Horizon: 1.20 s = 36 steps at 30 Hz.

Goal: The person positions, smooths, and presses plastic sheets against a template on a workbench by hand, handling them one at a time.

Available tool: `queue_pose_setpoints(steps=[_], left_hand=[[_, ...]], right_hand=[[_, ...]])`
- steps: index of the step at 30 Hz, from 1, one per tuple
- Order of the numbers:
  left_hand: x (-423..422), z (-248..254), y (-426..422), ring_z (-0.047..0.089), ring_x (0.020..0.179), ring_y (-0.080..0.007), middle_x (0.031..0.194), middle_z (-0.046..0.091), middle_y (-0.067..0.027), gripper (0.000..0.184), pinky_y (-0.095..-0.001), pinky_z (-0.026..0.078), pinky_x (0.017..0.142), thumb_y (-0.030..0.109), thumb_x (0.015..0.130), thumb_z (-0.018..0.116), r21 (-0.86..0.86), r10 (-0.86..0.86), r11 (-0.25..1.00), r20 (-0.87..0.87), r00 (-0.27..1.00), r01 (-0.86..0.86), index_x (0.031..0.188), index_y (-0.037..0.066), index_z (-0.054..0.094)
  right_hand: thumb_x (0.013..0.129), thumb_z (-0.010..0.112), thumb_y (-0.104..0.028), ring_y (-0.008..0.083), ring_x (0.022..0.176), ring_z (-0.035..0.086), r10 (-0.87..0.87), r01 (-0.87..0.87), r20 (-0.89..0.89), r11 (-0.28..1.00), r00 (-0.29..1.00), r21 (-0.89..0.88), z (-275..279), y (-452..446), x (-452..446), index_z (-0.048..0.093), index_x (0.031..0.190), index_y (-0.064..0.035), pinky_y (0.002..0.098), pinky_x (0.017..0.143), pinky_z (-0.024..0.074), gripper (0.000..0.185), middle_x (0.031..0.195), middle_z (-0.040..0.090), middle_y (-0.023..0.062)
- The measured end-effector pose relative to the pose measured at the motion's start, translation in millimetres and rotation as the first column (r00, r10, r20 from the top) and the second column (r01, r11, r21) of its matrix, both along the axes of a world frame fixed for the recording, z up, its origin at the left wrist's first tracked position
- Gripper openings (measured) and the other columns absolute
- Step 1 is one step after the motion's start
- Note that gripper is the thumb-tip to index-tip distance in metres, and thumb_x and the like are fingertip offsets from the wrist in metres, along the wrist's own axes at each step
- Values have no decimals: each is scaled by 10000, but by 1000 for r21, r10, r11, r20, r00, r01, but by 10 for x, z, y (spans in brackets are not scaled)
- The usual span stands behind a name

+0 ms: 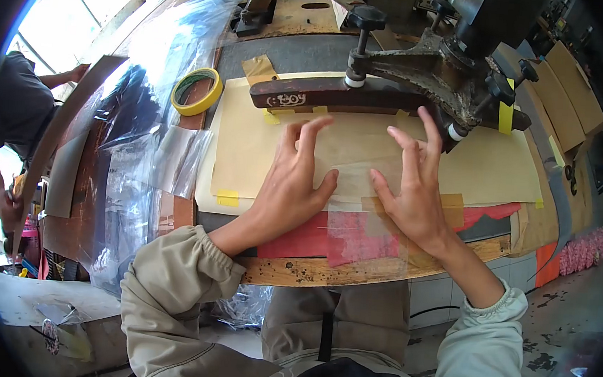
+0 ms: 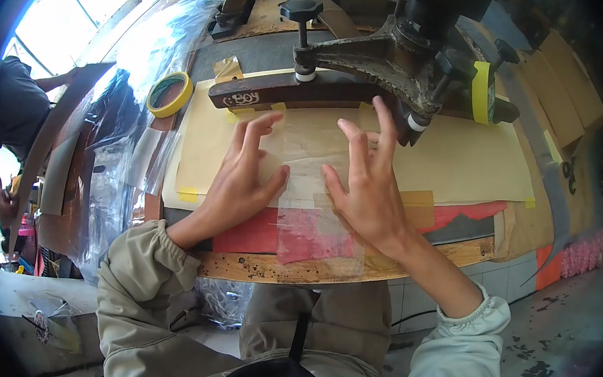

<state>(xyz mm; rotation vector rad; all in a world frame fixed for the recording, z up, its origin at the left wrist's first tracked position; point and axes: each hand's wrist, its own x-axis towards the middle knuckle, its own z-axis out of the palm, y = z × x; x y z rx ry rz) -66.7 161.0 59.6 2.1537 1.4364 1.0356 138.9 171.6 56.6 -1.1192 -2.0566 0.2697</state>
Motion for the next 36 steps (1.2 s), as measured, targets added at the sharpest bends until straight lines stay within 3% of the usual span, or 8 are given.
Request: queue_pose_setpoints(steps=[3, 7, 10, 12, 15, 16, 22, 36], left_hand=[[-16, -18, -27, 495, 1190, -388, 1339, 419, -226, 546, -446, 419, 970, 107, 845, 615, -35, -61, 998, -14, 998, 60, 1346, 65, 402], [-1, -17, -76, 480, 1206, -358, 1338, 435, -215, 467, -456, 379, 982, 151, 843, 599, 55, -56, 996, -267, 962, 73, 1267, 4, 471], [36, -39, -91, 474, 1235, -327, 1364, 431, -200, 429, -474, 355, 1014, 161, 851, 587, 150, -9, 986, -349, 937, 66, 1242, 10, 496], [48, 15, -97, 470, 1249, -301, 1364, 442, -188, 412, -488, 335, 1035, 160, 856, 578, 231, 21, 969, -412, 911, 82, 1234, 16, 500], [41, -12, -95, 472, 1257, -310, 1354, 481, -153, 374, -514, 307, 1054, 129, 862, 561, 130, -77, 982, -391, 917, 138, 1222, 40, 515], [48, -9, -97, 476, 1261, -267, 1337, 505, -123, 364, -527, 278, 1076, 118, 864, 554, 135, -62, 983, -391, 918, 124, 1220, 46, 522], [64, -36, -112, 509, 1229, -219, 1324, 522, -93, 392, -530, 262, 1096, 113, 872, 574, 194, -78, 963, -457, 886, 186, 1255, 41, 538], [58, -44, -108, 569, 1150, -220, 1291, 550, -97, 348, -503, 286, 1102, 127, 897, 568, 200, -89, 960, -440, 894, 195, 1229, 23, 566]], right_hand=[[830, 682, -113, 345, 1076, 496, -3, -3, 121, 999, 993, 51, -22, 7, 16, 431, 1304, 5, 443, 948, 422, 549, 1389, 318, 262], [833, 676, -163, 345, 1075, 501, 12, -27, 180, 997, 984, 77, -45, 27, 25, 520, 1216, 21, 444, 935, 419, 453, 1225, 523, 203], [823, 680, -160, 334, 1063, 506, 8, -21, 201, 998, 979, 63, -31, 8, 21, 588, 1126, 20, 430, 907, 430, 364, 1162, 570, 178], [825, 678, -163, 329, 1057, 509, 7, -26, 206, 996, 978, 87, -43, 14, 22, 612, 1085, 17, 421, 894, 433, 324, 1154, 574, 174], [828, 674, -167, 323, 1054, 511, 4, -26, 216, 995, 976, 96, -40, 14, 20, 629, 1057, 13, 412, 879, 437, 295, 1149, 576, 170], [829, 672, -168, 321, 1054, 512, 3, -25, 220, 995, 976, 95, -37, 13, 19, 632, 1053, 13, 410, 875, 438, 291, 1148, 576, 168], [824, 678, -173, 322, 1062, 509, 1, -23, 225, 995, 974, 95, -36, 11, 23, 629, 1064, 10, 418, 875, 437, 306, 1150, 572, 172], [819, 683, -163, 320, 1057, 507, 7, -27, 223, 996, 975, 85, -36, 9, 24, 627, 1061, 3, 417, 863, 437, 299, 1156, 560, 166]])
